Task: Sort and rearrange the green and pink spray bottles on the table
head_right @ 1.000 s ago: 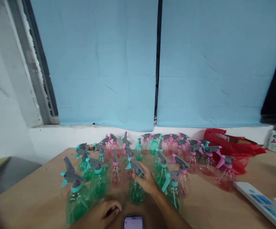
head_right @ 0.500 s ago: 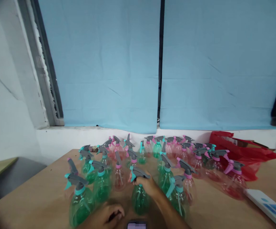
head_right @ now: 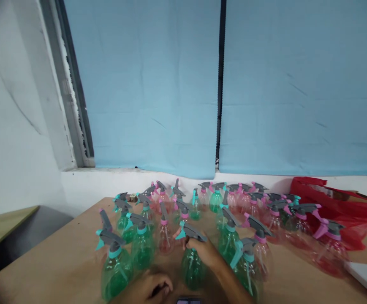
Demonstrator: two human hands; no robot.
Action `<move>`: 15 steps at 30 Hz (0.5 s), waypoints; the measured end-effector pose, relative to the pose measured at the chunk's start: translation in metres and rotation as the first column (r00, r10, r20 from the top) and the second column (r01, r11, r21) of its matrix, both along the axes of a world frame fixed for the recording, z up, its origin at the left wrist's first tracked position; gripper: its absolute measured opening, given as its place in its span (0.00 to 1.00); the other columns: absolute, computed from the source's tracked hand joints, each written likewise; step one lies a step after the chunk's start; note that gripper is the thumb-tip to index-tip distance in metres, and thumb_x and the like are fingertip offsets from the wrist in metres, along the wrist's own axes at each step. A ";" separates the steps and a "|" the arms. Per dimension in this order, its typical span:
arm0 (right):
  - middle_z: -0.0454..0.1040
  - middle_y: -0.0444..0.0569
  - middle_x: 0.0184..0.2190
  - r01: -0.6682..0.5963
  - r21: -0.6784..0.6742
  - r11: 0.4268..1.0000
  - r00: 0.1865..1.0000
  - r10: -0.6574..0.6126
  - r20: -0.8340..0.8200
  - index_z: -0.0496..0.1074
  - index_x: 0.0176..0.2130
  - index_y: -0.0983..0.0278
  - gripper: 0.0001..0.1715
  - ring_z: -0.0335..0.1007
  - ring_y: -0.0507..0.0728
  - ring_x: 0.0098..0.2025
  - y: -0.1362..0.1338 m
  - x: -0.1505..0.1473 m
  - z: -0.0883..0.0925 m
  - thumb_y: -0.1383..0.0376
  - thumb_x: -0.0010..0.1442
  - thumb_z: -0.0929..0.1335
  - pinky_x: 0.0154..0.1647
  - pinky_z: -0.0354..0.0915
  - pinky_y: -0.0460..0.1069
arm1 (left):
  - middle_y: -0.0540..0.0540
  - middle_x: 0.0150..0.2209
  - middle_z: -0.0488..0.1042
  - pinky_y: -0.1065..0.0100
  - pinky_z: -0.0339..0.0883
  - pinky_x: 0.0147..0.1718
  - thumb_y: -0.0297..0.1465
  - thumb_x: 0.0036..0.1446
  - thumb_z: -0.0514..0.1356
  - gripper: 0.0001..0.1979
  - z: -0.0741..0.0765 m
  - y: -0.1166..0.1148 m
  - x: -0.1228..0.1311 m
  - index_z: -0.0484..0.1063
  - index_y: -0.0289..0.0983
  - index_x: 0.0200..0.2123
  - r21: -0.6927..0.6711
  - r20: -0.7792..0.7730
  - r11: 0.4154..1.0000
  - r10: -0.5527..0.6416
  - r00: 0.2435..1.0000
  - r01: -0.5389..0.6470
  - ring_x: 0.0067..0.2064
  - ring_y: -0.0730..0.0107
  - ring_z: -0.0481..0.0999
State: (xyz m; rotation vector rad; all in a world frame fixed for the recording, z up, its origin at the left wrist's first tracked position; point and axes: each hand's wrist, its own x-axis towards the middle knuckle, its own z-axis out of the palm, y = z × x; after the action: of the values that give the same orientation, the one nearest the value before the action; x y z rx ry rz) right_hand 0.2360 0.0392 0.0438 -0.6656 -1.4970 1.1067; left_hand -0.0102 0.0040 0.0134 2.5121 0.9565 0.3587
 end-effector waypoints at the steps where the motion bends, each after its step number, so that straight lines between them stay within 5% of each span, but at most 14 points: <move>1: 0.75 0.46 0.23 -0.007 0.003 1.000 1.000 0.007 0.006 0.79 0.34 0.62 0.16 0.71 0.58 0.29 0.000 0.000 -0.001 0.65 0.45 0.65 0.40 0.65 0.53 | 0.52 0.39 0.81 0.72 0.66 0.40 0.29 0.67 0.55 0.10 0.000 0.000 0.000 0.77 0.43 0.41 -0.003 0.007 1.000 0.004 1.000 -0.004 0.37 0.68 0.77; 15: 0.75 0.45 0.24 -0.011 0.009 1.000 1.000 0.011 0.019 0.79 0.35 0.61 0.16 0.71 0.58 0.29 0.009 0.002 -0.013 0.64 0.46 0.66 0.40 0.64 0.54 | 0.50 0.38 0.78 0.70 0.65 0.40 0.43 0.76 0.44 0.19 -0.002 -0.002 -0.005 0.70 0.44 0.42 0.001 -0.010 0.997 0.074 0.997 -0.074 0.40 0.65 0.77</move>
State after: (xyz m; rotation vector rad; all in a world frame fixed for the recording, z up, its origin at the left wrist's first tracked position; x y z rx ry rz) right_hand 0.2381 0.0483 0.0305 -0.6641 -1.5227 1.1041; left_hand -0.0154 0.0015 0.0110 2.4861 1.0553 0.3700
